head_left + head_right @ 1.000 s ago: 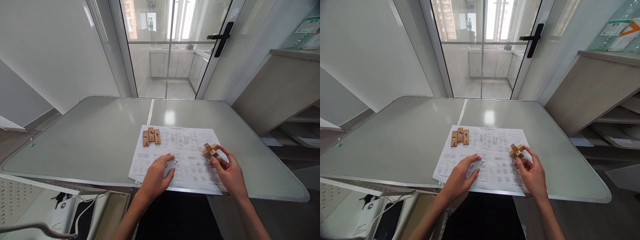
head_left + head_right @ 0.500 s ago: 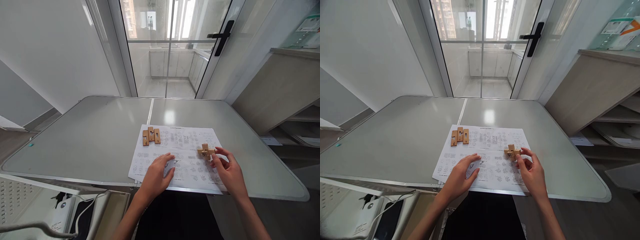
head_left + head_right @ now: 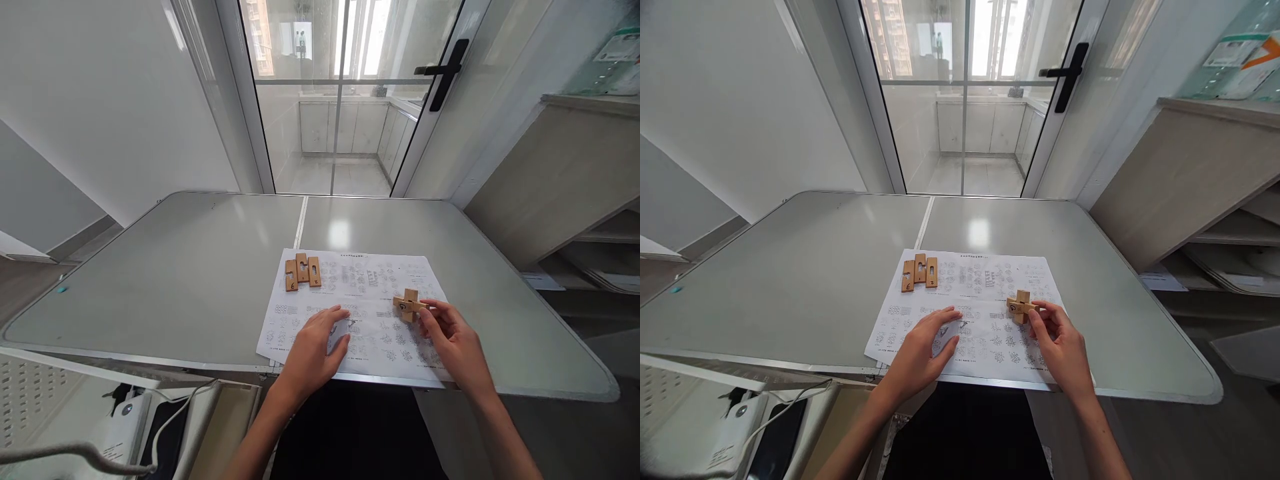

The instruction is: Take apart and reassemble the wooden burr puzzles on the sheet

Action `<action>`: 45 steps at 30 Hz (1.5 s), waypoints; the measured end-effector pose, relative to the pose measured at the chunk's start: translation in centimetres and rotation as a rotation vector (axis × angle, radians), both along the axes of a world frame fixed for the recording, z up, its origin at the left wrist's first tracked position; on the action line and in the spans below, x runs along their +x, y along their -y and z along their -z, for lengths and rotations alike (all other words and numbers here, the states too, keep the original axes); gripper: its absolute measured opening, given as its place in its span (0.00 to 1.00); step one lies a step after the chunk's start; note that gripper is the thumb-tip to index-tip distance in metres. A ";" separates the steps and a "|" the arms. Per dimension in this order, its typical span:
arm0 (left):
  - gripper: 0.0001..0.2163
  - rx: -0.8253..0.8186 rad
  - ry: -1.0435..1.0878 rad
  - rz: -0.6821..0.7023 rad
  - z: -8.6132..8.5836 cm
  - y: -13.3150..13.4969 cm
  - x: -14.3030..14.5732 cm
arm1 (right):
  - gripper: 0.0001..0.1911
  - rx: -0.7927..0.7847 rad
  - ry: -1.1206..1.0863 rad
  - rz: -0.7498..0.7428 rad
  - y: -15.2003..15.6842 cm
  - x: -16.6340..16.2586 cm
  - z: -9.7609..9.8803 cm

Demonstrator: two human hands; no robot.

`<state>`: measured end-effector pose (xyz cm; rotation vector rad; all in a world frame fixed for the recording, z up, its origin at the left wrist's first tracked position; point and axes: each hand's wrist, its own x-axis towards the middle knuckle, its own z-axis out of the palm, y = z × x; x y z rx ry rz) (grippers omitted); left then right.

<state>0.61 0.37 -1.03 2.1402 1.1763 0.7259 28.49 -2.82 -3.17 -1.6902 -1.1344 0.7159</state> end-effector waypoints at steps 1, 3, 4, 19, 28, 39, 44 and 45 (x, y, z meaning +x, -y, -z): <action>0.18 -0.002 -0.001 0.000 0.0 0.0 0.0 | 0.29 -0.009 0.013 -0.004 0.0 0.0 0.0; 0.18 -0.002 -0.001 -0.001 0.0 0.0 0.0 | 0.29 -0.025 0.032 -0.010 0.1 0.0 -0.1; 0.18 0.001 0.001 -0.001 0.0 0.0 0.0 | 0.29 -0.026 0.034 -0.014 0.1 0.1 -0.1; 0.26 -0.028 0.061 -0.013 -0.3 0.0 0.1 | 0.17 0.043 -0.143 -0.414 0.3 -5.9 -1.6; 0.29 -0.086 0.111 0.008 -1.2 0.2 0.0 | 0.13 0.060 -0.243 -0.566 0.6 -7.3 -1.7; 0.29 -0.074 0.099 0.001 -0.7 0.3 -0.1 | 0.14 0.015 -0.167 -0.511 0.8 -7.6 -1.5; 0.28 -0.078 0.104 0.006 -0.7 0.2 -0.1 | 0.15 0.017 -0.165 -0.526 0.6 -7.5 -1.5; 0.28 -0.082 0.102 0.009 -0.7 0.2 -0.1 | 0.15 0.016 -0.163 -0.525 0.6 -7.5 -1.5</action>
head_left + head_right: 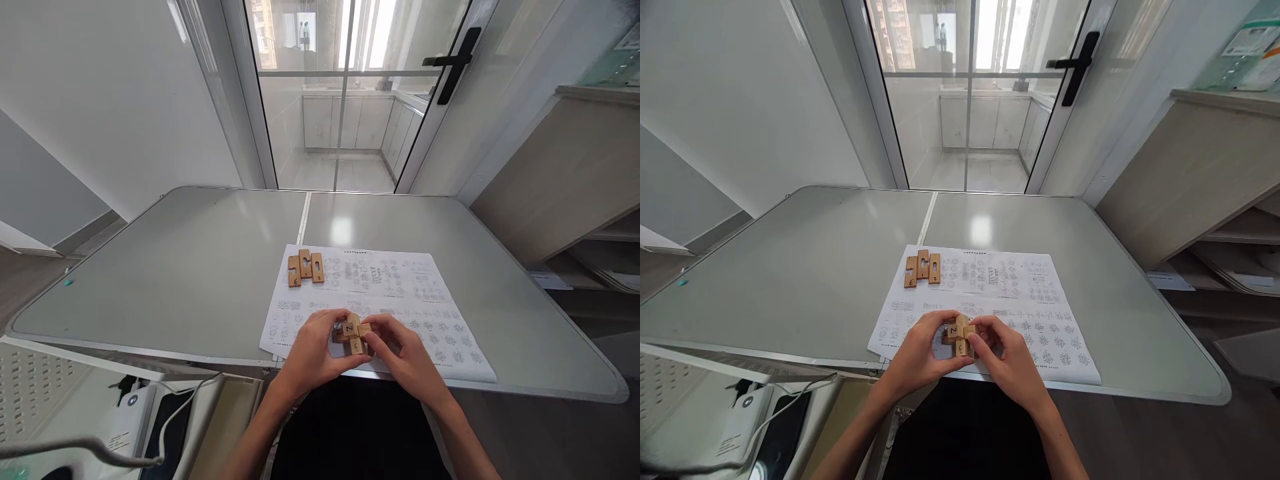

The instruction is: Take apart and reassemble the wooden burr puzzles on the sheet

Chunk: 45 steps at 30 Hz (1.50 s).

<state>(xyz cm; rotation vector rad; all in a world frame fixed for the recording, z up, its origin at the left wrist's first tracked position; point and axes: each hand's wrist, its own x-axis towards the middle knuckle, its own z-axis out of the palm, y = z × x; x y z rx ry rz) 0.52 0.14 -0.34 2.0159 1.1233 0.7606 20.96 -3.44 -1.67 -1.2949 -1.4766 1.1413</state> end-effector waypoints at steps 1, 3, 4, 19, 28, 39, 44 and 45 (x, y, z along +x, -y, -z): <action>0.28 -0.003 -0.002 0.002 0.0 0.0 0.0 | 0.15 -0.001 0.002 -0.002 0.0 0.0 0.0; 0.27 -0.004 -0.002 0.005 -0.1 0.0 0.0 | 0.14 -0.003 0.004 -0.010 0.0 0.0 -0.1; 0.27 -0.002 -0.002 0.006 -0.2 0.0 0.0 | 0.14 -0.004 0.004 -0.013 0.1 0.0 -0.2; 0.27 0.026 -0.031 -0.004 -0.3 0.0 -0.1 | 0.14 -0.008 -0.019 -0.052 0.2 0.0 -0.5; 0.27 -0.102 0.081 0.004 -0.6 0.3 -0.3 | 0.15 0.002 -0.017 -0.041 0.3 0.2 -0.4; 0.24 -0.131 0.102 0.072 -1.0 0.3 -0.5 | 0.16 0.026 0.020 -0.018 0.5 0.1 -0.5; 0.30 -0.085 0.106 0.046 -0.6 0.5 -0.5 | 0.18 -0.011 0.006 -0.009 0.4 -0.1 -0.8; 0.31 -0.071 0.107 0.039 -0.4 0.5 -0.5 | 0.19 -0.012 0.011 -0.019 0.4 -0.1 -0.8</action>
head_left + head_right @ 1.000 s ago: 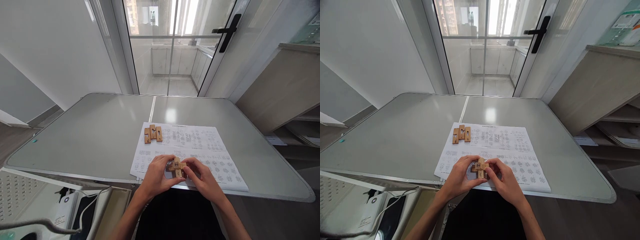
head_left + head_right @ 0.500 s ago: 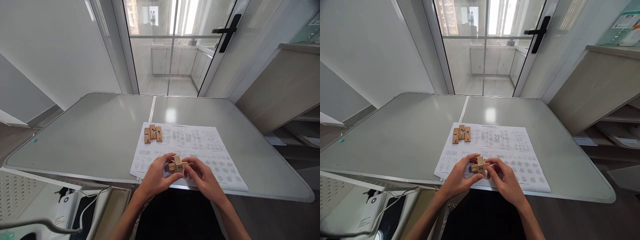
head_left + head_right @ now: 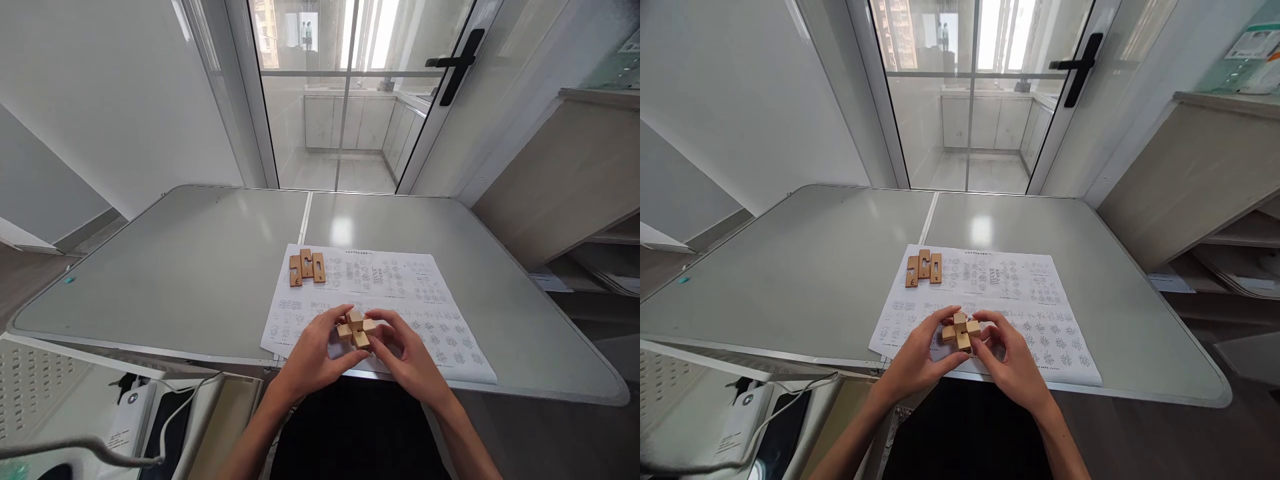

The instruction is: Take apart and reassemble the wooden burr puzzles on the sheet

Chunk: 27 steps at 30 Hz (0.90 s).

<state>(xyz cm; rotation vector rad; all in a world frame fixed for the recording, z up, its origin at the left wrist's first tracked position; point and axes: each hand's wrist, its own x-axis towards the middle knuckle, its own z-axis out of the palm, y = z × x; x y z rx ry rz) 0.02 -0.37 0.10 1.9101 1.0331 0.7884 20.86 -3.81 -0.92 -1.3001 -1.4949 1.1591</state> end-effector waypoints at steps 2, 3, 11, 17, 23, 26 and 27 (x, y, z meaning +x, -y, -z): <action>0.31 0.015 0.006 -0.011 0.1 0.0 -0.1 | 0.20 0.006 0.017 -0.028 -0.1 0.0 0.1; 0.31 0.018 0.010 -0.011 0.2 0.0 -0.1 | 0.21 0.012 0.029 -0.041 -0.2 0.1 0.2; 0.33 0.060 0.005 0.087 0.0 -0.1 -0.2 | 0.12 0.076 0.129 -0.114 -0.7 -0.1 0.0; 0.35 0.100 -0.006 0.049 0.6 0.0 -0.1 | 0.09 0.097 0.118 -0.061 -0.5 -0.5 0.2; 0.34 0.035 0.029 -0.011 0.5 0.0 -0.1 | 0.07 0.150 0.161 -0.007 -0.2 -1.0 0.7; 0.33 0.034 0.033 -0.038 0.6 0.1 0.0 | 0.06 0.178 0.199 0.031 -0.1 -1.4 0.9; 0.33 0.037 0.033 -0.048 0.6 0.1 0.0 | 0.06 0.181 0.213 0.046 0.0 -1.5 1.0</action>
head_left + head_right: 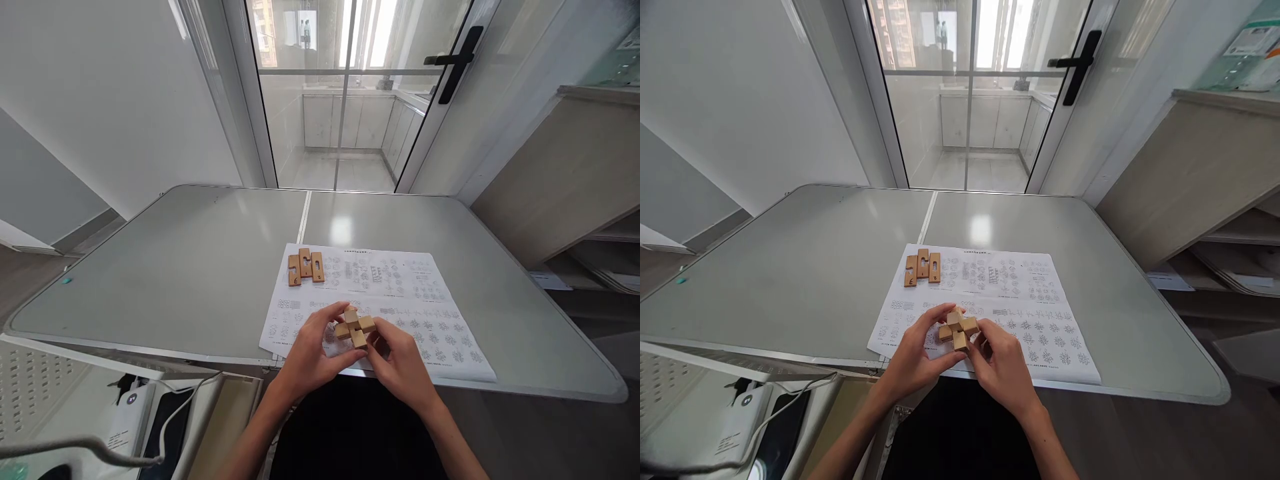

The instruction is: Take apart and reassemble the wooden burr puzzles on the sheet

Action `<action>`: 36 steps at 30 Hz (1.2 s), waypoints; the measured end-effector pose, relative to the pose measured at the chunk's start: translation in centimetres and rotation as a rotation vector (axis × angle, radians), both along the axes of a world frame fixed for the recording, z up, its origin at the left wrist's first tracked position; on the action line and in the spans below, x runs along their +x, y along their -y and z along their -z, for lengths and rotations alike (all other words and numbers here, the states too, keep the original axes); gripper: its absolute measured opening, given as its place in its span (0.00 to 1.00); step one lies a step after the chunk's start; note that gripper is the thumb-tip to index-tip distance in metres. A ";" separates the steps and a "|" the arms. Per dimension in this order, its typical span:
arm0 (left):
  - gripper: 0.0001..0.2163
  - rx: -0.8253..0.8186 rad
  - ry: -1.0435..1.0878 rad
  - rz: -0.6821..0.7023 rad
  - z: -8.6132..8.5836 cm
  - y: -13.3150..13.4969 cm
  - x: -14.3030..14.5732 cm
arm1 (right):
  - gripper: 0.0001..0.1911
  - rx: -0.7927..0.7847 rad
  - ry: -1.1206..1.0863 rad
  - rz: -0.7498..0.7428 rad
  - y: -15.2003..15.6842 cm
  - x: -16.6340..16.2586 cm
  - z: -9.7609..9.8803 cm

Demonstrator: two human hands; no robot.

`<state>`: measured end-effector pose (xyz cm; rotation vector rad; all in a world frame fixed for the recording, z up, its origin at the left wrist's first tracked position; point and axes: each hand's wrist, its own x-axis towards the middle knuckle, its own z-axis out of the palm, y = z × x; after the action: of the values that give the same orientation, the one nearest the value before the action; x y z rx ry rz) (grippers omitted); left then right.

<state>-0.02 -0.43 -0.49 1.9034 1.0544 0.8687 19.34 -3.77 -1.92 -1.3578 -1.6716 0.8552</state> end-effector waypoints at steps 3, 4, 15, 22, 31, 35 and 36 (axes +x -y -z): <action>0.33 0.017 0.000 -0.030 0.1 0.0 0.0 | 0.05 0.002 0.028 0.051 0.1 -0.5 0.3; 0.33 0.025 0.002 -0.039 0.2 0.0 0.0 | 0.04 0.007 0.038 0.067 0.1 -0.7 0.4; 0.30 0.016 0.059 -0.108 0.3 -0.2 0.0 | 0.02 0.104 0.111 0.225 0.4 -2.7 1.1; 0.34 -0.082 0.142 -0.059 -0.2 -0.1 -0.3 | 0.06 -0.006 -0.091 0.015 -0.1 -1.9 0.0; 0.33 -0.119 0.245 0.030 -0.9 0.0 -0.6 | 0.10 -0.083 -0.230 -0.132 -0.4 -0.9 -0.5; 0.33 -0.114 0.253 0.059 -0.9 0.0 -0.7 | 0.12 -0.095 -0.271 -0.178 -0.3 -0.7 -0.6; 0.33 -0.113 0.255 0.068 -0.8 0.0 -0.8 | 0.12 -0.097 -0.281 -0.186 -0.3 -0.7 -0.7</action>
<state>-0.77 -0.39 0.34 1.6736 0.8614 0.9628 18.62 -3.46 -1.26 -1.0962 -1.5677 1.1905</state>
